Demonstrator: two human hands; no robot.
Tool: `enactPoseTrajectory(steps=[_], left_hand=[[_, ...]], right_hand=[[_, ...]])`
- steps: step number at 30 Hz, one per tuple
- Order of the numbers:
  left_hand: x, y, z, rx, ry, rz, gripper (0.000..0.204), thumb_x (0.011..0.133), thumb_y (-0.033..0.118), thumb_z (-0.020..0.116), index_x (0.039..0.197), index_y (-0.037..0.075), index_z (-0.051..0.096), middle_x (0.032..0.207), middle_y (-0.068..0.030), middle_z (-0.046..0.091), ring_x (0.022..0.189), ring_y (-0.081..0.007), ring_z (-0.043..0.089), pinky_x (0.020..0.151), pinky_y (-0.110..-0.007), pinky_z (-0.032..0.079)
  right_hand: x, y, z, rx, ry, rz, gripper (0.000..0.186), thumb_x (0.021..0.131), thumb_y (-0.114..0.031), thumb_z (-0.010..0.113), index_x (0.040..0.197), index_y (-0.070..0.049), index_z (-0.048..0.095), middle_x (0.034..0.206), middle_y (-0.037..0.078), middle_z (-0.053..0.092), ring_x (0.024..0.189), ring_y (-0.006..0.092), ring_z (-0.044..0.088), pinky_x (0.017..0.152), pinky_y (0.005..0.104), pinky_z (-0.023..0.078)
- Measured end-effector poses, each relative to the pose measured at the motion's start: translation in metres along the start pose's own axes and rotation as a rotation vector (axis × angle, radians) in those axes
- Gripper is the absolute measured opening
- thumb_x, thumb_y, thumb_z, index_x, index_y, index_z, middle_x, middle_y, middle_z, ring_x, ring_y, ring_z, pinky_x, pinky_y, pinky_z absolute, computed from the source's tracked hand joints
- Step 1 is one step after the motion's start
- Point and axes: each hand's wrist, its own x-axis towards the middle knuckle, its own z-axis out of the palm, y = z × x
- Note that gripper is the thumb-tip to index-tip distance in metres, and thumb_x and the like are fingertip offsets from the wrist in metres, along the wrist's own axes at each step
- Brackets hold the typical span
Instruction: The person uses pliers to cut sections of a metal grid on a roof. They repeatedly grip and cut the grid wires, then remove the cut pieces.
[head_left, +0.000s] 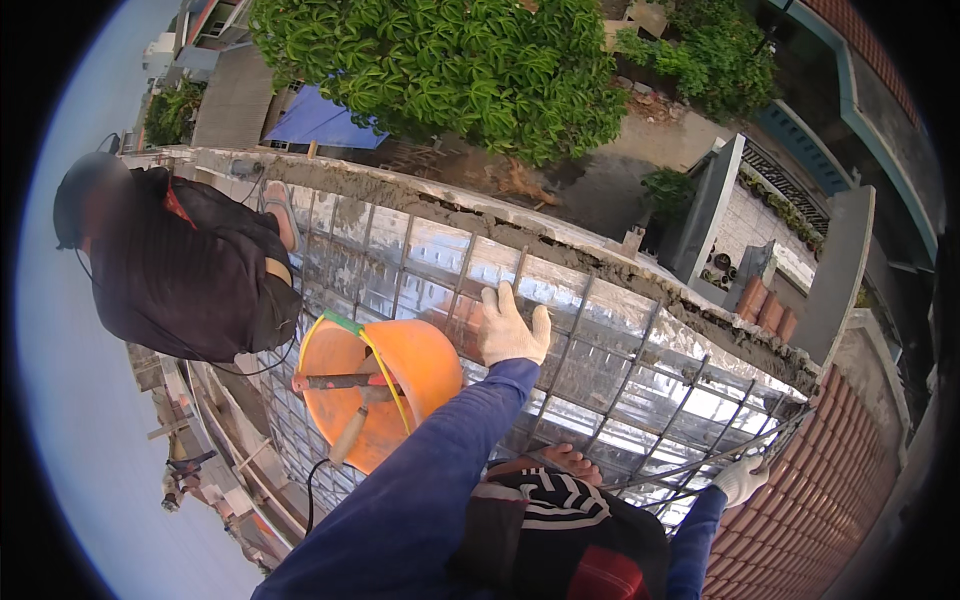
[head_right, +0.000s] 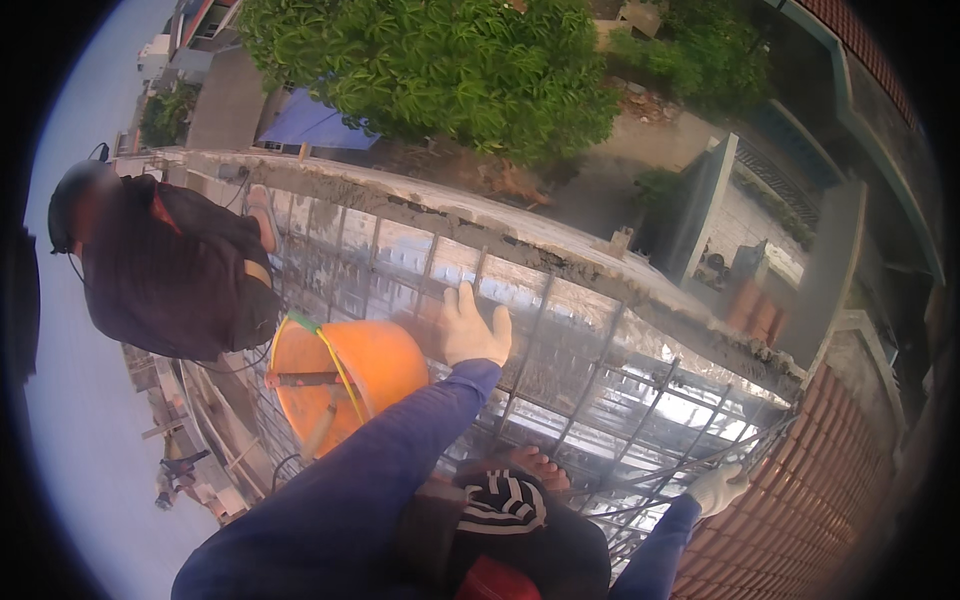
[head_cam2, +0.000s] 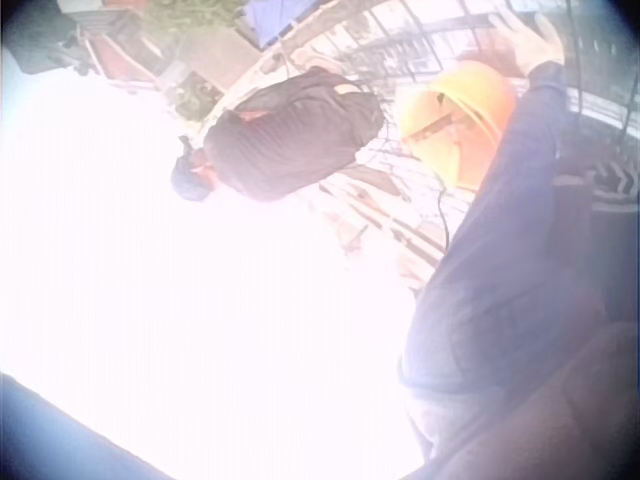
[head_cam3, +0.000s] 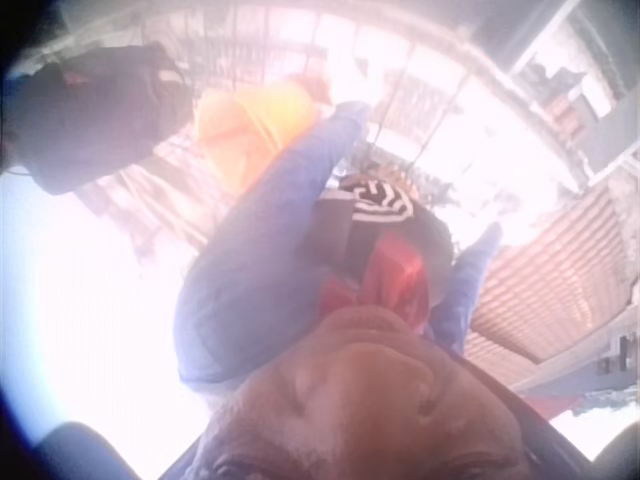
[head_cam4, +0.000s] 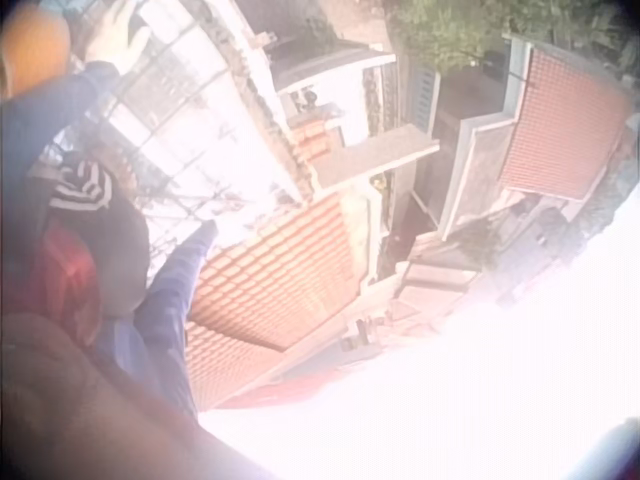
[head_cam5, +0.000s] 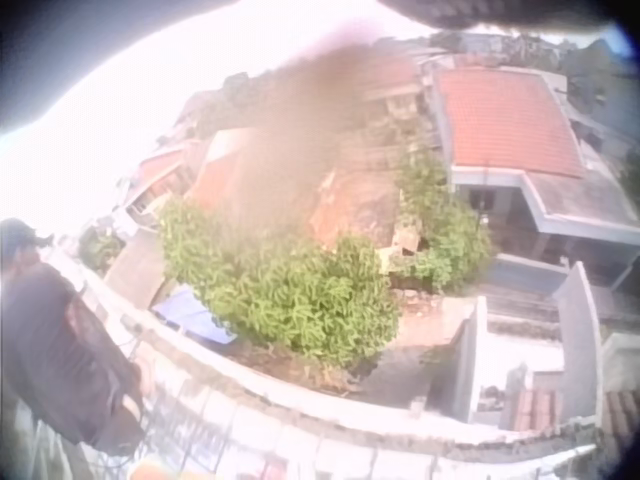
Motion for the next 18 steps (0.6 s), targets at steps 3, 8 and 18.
enactPoseTrajectory(steps=[3, 8, 18], left_hand=[[-0.002, 0.0, -0.001, 0.01, 0.059, 0.035, 0.084, 0.096, 0.046, 0.076, 0.163, 0.003, 0.05, 0.161, -0.0278, 0.052, 0.139, -0.05, 0.055, 0.118, -0.057, 0.047], [-0.003, -0.001, 0.001, 0.029, 0.063, 0.039, 0.085, 0.098, 0.05, 0.075, 0.165, 0.003, 0.049, 0.164, -0.028, 0.051, 0.144, -0.0473, 0.054, 0.121, -0.056, 0.046], [-0.007, 0.0, 0.009, 0.119, 0.079, -0.003, 0.083, 0.103, 0.053, 0.069, 0.168, 0.006, 0.046, 0.167, -0.0288, 0.048, 0.149, -0.0473, 0.054, 0.124, -0.054, 0.046]], right_hand=[[-0.001, -0.001, -0.005, 0.031, -0.063, 0.028, 0.054, 0.116, -0.041, 0.052, 0.152, -0.003, 0.062, 0.147, 0.024, 0.073, 0.134, 0.0399, 0.072, 0.111, 0.0443, 0.057], [-0.006, -0.002, -0.008, 0.002, 0.009, -0.074, 0.052, 0.114, -0.048, 0.052, 0.144, -0.008, 0.066, 0.13, 0.023, 0.079, 0.115, 0.0429, 0.077, 0.1, 0.0494, 0.057], [-0.012, -0.004, -0.011, 0.12, 0.014, -0.003, 0.055, 0.116, -0.048, 0.05, 0.149, -0.006, 0.063, 0.135, 0.025, 0.077, 0.12, 0.044, 0.076, 0.103, 0.0489, 0.059]])
